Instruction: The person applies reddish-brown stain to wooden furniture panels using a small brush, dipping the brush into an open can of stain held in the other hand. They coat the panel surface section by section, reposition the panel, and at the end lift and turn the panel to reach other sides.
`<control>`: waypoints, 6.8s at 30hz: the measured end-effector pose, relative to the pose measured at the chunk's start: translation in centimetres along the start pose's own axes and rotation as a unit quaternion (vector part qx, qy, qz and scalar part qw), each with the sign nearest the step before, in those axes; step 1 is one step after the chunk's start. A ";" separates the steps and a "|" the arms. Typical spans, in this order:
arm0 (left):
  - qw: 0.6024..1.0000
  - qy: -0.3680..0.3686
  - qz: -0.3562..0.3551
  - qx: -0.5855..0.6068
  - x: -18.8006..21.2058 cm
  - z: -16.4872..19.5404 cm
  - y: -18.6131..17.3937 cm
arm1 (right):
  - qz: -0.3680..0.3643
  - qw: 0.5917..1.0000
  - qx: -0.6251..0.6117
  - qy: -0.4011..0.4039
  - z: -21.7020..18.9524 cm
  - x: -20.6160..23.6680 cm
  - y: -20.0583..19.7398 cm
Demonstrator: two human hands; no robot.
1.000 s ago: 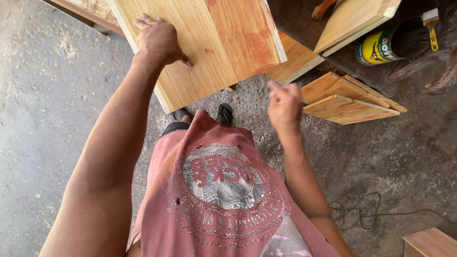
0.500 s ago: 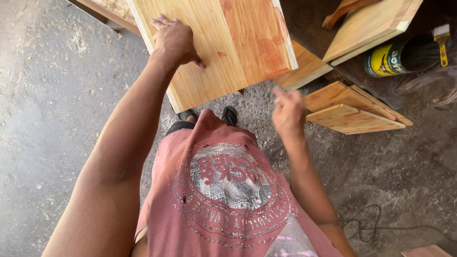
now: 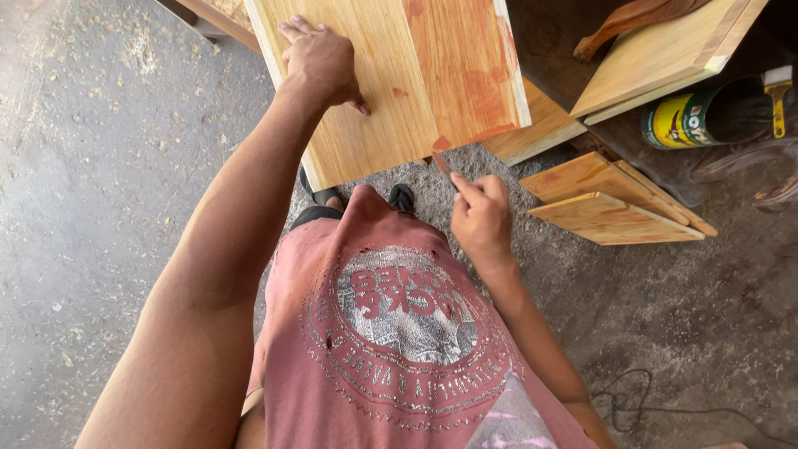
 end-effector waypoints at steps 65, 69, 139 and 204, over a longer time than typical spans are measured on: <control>0.971 0.096 0.183 0.117 7.2 -2.1 7.9 | 0.141 0.975 -0.127 -0.114 -1.5 4.7 9.1; 0.944 0.206 0.219 0.137 12.1 -3.7 11.7 | 0.110 0.987 -0.119 -0.002 -1.3 6.5 8.7; 0.862 0.225 0.114 0.440 -5.4 -29.0 6.0 | 0.437 0.729 -0.264 0.457 -8.9 1.6 15.8; 0.733 0.507 0.156 0.425 -20.7 -28.6 -7.7 | 0.320 0.844 0.226 0.367 -24.4 -21.3 24.9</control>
Point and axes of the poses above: each hand's wrist, its own x-axis away from the middle knuckle, its own y-axis out of the palm, z = x × y, the point moved 7 cm from there along -x, towards the middle knuckle, and after that the axes turned 9 degrees about -x, right-handed, at the moved point
